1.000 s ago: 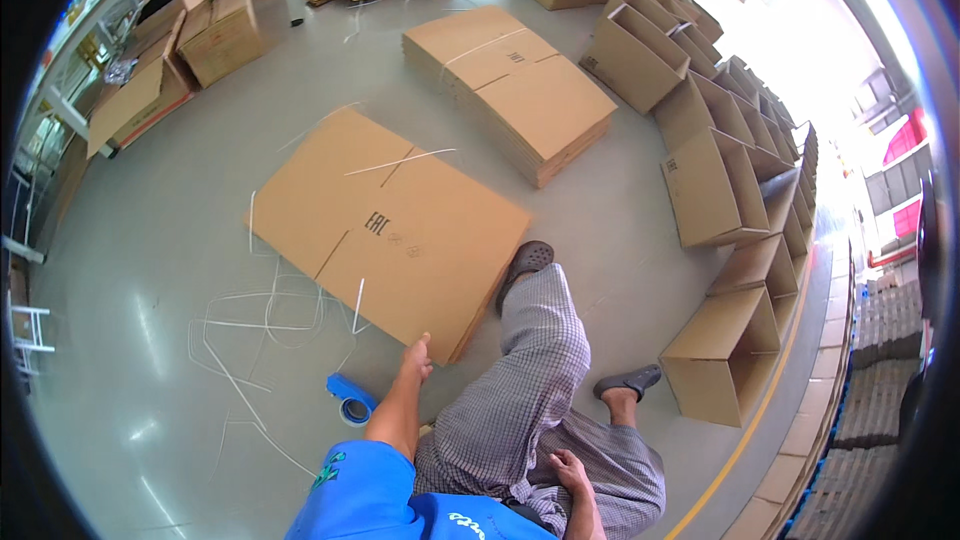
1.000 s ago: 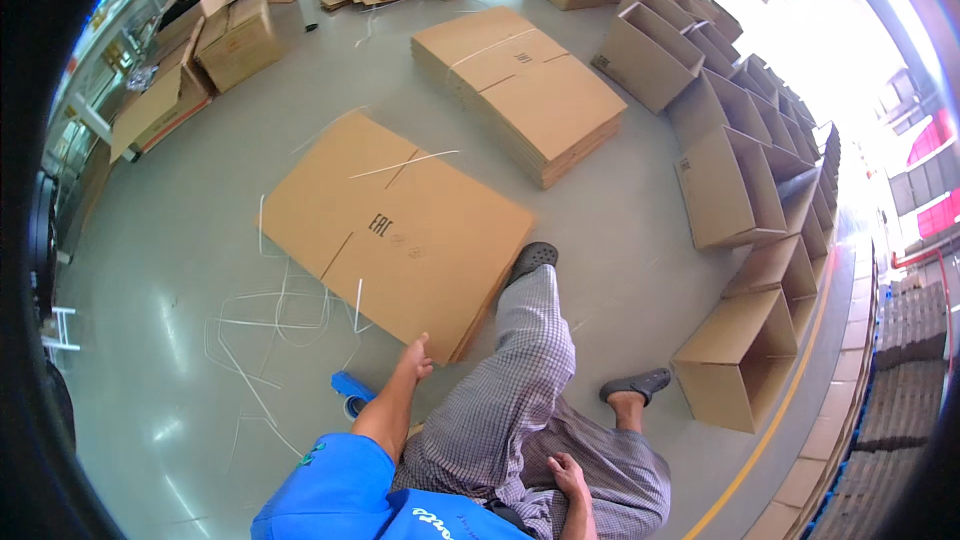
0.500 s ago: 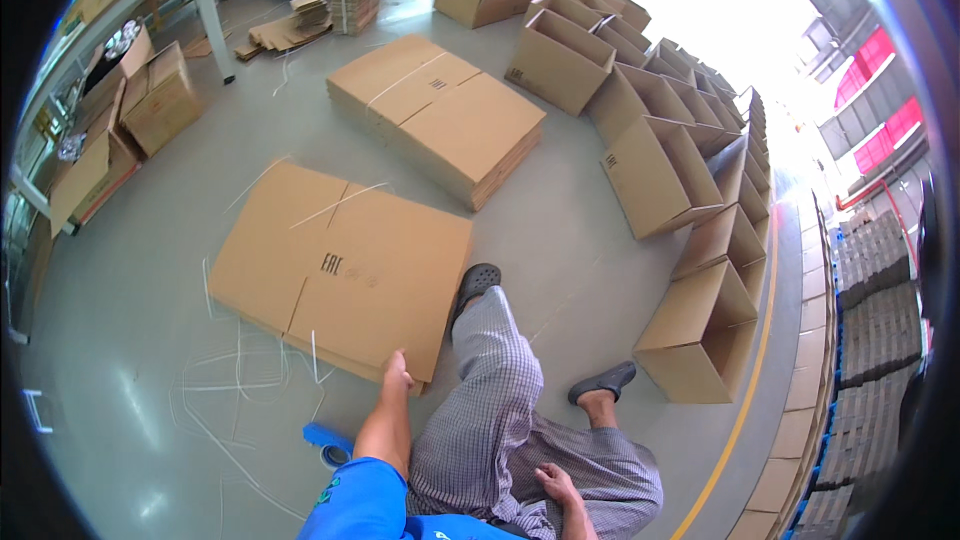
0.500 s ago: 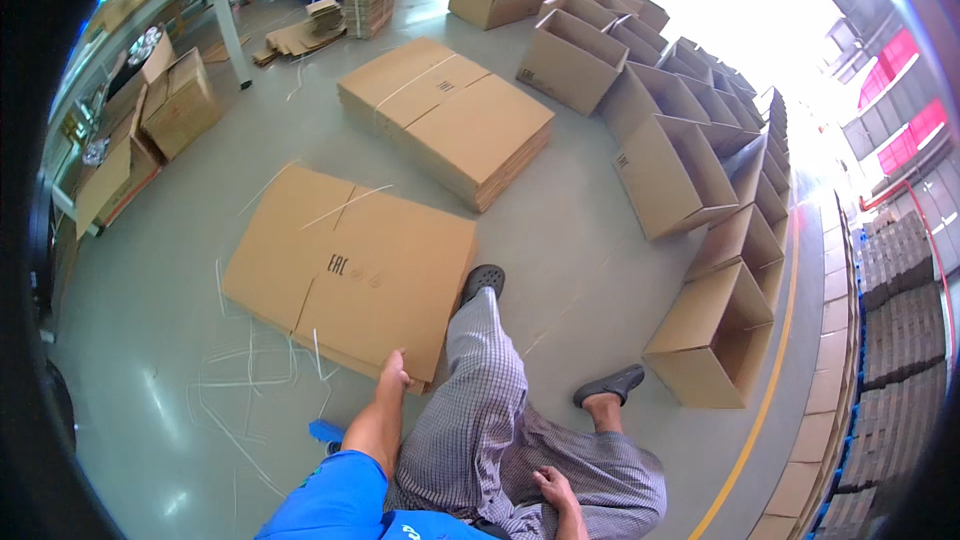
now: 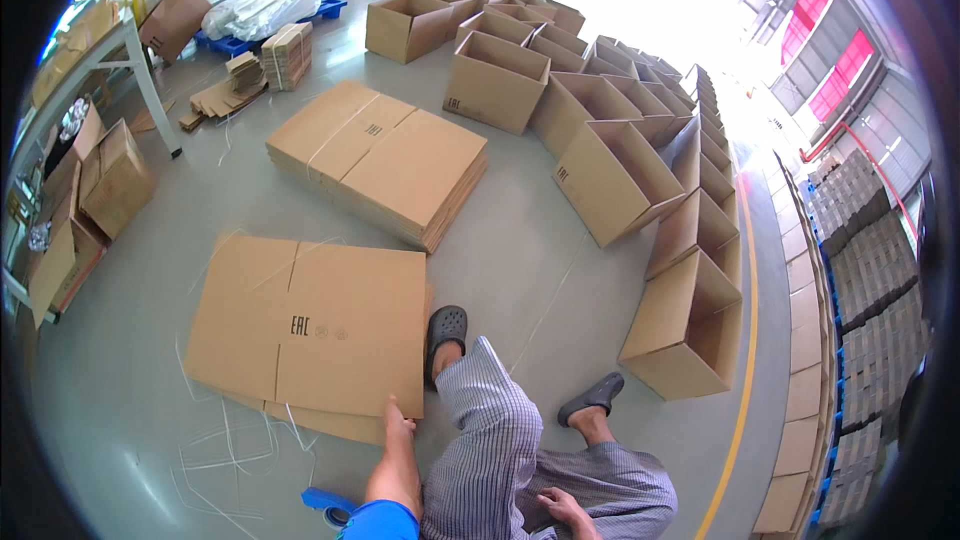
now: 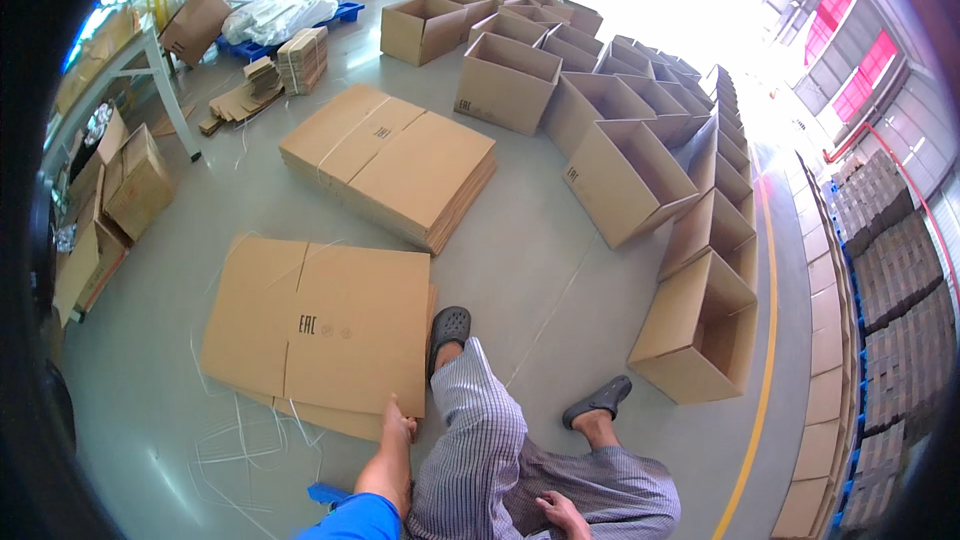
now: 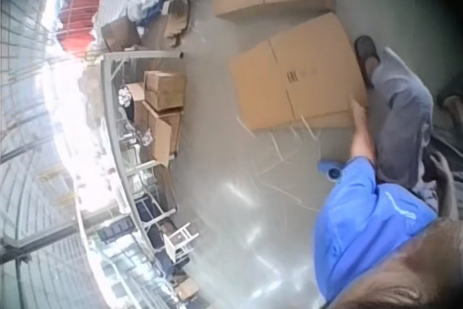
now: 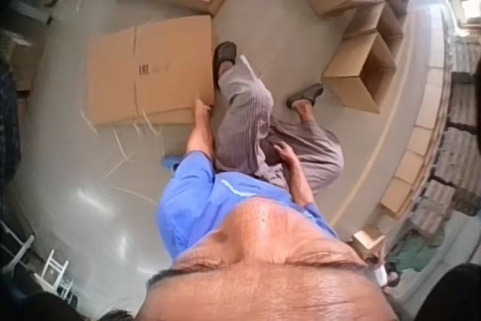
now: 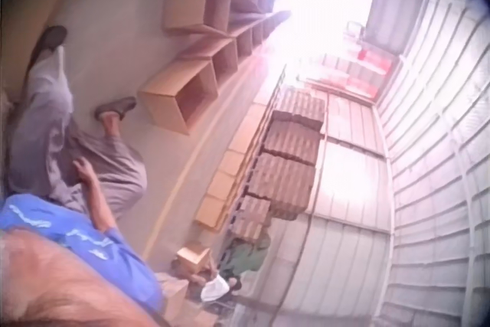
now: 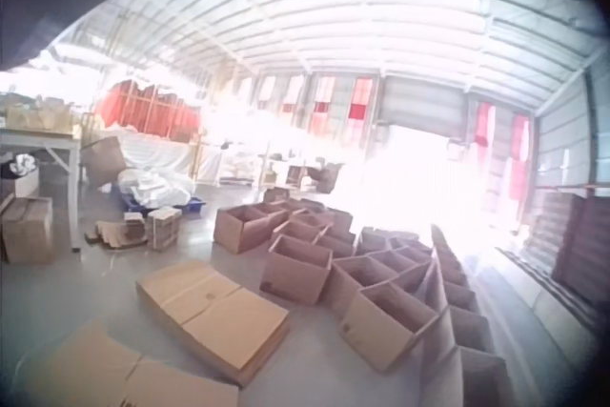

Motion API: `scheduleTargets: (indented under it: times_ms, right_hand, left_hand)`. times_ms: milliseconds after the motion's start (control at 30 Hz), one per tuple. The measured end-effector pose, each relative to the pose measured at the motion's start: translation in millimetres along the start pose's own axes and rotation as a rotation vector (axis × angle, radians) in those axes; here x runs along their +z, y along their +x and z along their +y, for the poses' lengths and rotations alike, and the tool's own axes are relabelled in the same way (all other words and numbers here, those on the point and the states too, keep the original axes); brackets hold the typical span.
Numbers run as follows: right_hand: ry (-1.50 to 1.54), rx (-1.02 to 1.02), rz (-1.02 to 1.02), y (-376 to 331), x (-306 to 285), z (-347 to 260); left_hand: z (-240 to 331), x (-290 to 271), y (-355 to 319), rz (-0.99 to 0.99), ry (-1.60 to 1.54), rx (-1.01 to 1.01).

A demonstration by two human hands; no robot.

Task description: The person sits on the warehouse floor and assembles flat-packed cardboard boxes. They fold the flaps to form the box shape, then use a handheld tape dispenser to seal the seams. The person repeats this process for several boxes, placing finished ones aside.

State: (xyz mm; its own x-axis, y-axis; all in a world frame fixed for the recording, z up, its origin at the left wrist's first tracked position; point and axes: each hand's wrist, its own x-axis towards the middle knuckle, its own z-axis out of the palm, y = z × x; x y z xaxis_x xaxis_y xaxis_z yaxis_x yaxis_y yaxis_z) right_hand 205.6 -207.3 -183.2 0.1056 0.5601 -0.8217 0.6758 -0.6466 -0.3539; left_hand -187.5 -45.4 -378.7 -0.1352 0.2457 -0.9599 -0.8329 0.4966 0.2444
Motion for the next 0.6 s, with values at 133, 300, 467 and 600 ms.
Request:
scheduleTargets:
  times_ms: [133,300,467,600]
  right_hand:
    - [0.038,0.005,0.009,8,-4,-11]
    - [0.112,-0.242,0.158,21,12,25]
    - [-0.026,-0.010,-0.102,27,2,-8]
    - [0.005,-0.070,-0.008,21,6,-12]
  left_hand:
    - [17,19,14,0.075,-0.140,-0.005]
    - [3,29,5,-0.075,-0.077,-0.039]
    - [-1,52,-24,0.064,-0.227,0.071]
    - [4,64,-52,0.228,-0.199,0.103]
